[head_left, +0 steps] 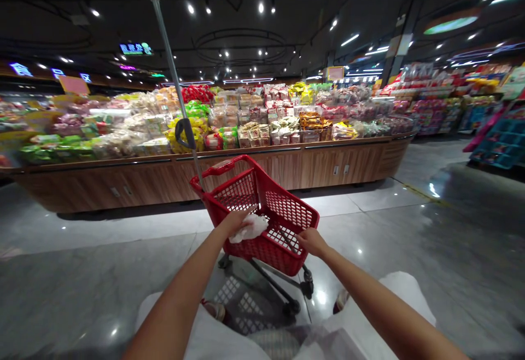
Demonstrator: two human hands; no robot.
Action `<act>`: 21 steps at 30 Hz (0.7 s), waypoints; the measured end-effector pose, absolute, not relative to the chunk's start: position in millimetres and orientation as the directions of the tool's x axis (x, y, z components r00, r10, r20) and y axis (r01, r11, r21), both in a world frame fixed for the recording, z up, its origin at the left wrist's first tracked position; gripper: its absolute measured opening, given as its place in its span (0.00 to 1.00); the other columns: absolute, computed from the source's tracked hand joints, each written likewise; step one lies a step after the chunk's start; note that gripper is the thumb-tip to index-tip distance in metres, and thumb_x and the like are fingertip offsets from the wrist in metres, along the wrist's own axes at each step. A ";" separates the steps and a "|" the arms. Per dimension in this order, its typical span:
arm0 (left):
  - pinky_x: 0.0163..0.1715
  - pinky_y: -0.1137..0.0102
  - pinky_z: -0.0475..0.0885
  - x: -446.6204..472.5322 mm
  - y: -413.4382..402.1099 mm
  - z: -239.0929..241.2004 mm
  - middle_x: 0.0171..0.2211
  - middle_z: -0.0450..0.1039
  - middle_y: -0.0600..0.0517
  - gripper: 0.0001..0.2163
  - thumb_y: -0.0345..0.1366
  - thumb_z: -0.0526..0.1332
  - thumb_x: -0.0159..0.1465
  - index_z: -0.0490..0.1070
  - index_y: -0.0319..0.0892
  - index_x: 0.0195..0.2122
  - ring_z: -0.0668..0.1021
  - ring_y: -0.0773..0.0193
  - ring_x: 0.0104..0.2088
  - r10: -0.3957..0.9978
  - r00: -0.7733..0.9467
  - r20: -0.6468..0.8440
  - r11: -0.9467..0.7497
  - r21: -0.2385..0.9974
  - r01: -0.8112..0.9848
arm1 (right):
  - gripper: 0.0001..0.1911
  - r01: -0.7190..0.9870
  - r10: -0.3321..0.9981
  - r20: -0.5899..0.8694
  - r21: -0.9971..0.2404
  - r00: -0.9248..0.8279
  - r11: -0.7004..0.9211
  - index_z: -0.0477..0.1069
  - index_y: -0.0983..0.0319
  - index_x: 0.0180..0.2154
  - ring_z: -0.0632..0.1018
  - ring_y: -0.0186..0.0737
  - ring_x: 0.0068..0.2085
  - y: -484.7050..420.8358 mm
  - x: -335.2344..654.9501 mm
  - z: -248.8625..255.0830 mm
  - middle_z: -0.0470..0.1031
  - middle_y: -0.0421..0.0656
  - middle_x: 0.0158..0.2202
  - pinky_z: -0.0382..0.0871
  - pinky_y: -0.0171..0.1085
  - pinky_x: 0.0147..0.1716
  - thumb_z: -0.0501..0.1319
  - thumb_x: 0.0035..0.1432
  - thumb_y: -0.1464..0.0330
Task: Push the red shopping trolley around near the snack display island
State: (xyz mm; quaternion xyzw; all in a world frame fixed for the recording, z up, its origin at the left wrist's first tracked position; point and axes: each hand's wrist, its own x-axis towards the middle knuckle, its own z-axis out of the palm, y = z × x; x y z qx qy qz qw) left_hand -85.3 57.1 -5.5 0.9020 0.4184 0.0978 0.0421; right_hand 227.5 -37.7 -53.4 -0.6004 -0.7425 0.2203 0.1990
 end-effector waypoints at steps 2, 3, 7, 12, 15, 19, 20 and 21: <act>0.51 0.66 0.69 -72.6 45.6 -8.6 0.56 0.70 0.51 0.25 0.37 0.56 0.67 0.53 0.51 0.65 0.74 0.61 0.52 0.764 0.618 0.187 -0.645 0.180 0.743 | 0.23 0.804 0.975 0.043 -0.558 -0.220 0.206 0.74 0.63 0.27 0.73 0.36 0.29 -45.3 206.7 -48.8 0.77 0.44 0.27 0.56 0.33 0.28 0.47 0.66 0.62; 0.53 0.65 0.68 -65.0 38.4 -12.6 0.57 0.69 0.50 0.24 0.37 0.54 0.68 0.52 0.52 0.66 0.72 0.60 0.54 0.755 0.608 0.246 -0.649 0.153 0.745 | 0.22 0.804 0.969 0.063 -0.546 -0.240 0.235 0.75 0.62 0.31 0.74 0.37 0.32 -49.7 196.4 -47.8 0.78 0.44 0.31 0.56 0.33 0.29 0.46 0.66 0.61; 0.60 0.54 0.60 -46.2 9.8 -33.4 0.58 0.65 0.47 0.19 0.33 0.52 0.69 0.62 0.51 0.60 0.67 0.56 0.58 0.652 0.562 0.509 -0.631 -0.047 0.774 | 0.17 0.855 0.948 0.118 -0.411 -0.295 0.317 0.73 0.59 0.44 0.76 0.41 0.40 -59.8 178.6 -50.6 0.78 0.45 0.41 0.58 0.34 0.34 0.48 0.67 0.62; 0.54 0.59 0.65 -59.7 -3.7 -28.9 0.52 0.70 0.49 0.20 0.45 0.62 0.63 0.66 0.52 0.56 0.71 0.56 0.51 0.445 0.860 0.249 -0.847 -0.195 0.494 | 0.15 0.848 0.908 0.085 -0.332 -0.409 0.413 0.73 0.60 0.44 0.74 0.41 0.43 -45.6 198.7 -51.3 0.76 0.46 0.45 0.59 0.34 0.37 0.50 0.66 0.64; 0.45 0.65 0.70 -68.3 -1.0 -11.3 0.49 0.72 0.49 0.20 0.45 0.60 0.64 0.65 0.51 0.57 0.73 0.58 0.46 0.499 0.858 0.121 -0.834 -0.203 0.514 | 0.14 0.830 0.897 0.064 -0.355 -0.437 0.430 0.74 0.60 0.43 0.75 0.41 0.40 -39.3 205.9 -47.2 0.78 0.45 0.41 0.58 0.33 0.35 0.52 0.65 0.63; 0.38 0.68 0.70 -58.1 -0.2 0.0 0.39 0.75 0.47 0.12 0.42 0.54 0.69 0.73 0.43 0.43 0.76 0.59 0.40 0.700 0.710 0.080 -0.690 -0.179 0.701 | 0.15 0.836 0.907 0.023 -0.378 -0.420 0.396 0.75 0.60 0.43 0.75 0.42 0.40 -40.3 202.0 -42.6 0.79 0.45 0.41 0.58 0.34 0.35 0.52 0.65 0.64; 0.39 0.67 0.70 -49.4 -2.1 -1.2 0.37 0.75 0.46 0.13 0.41 0.51 0.70 0.73 0.41 0.40 0.76 0.59 0.39 0.764 0.637 0.104 -0.617 -0.169 0.769 | 0.15 0.843 0.911 0.018 -0.374 -0.412 0.388 0.74 0.60 0.43 0.76 0.42 0.40 -41.0 199.6 -42.4 0.79 0.46 0.41 0.59 0.34 0.35 0.51 0.65 0.63; 0.39 0.66 0.70 -38.1 -5.0 -3.9 0.37 0.74 0.46 0.15 0.39 0.49 0.71 0.73 0.40 0.39 0.76 0.59 0.39 0.816 0.564 0.130 -0.545 -0.154 0.824 | 0.15 0.849 0.915 0.015 -0.367 -0.404 0.381 0.74 0.59 0.44 0.76 0.43 0.41 -41.5 196.9 -42.6 0.79 0.46 0.42 0.59 0.34 0.36 0.51 0.65 0.63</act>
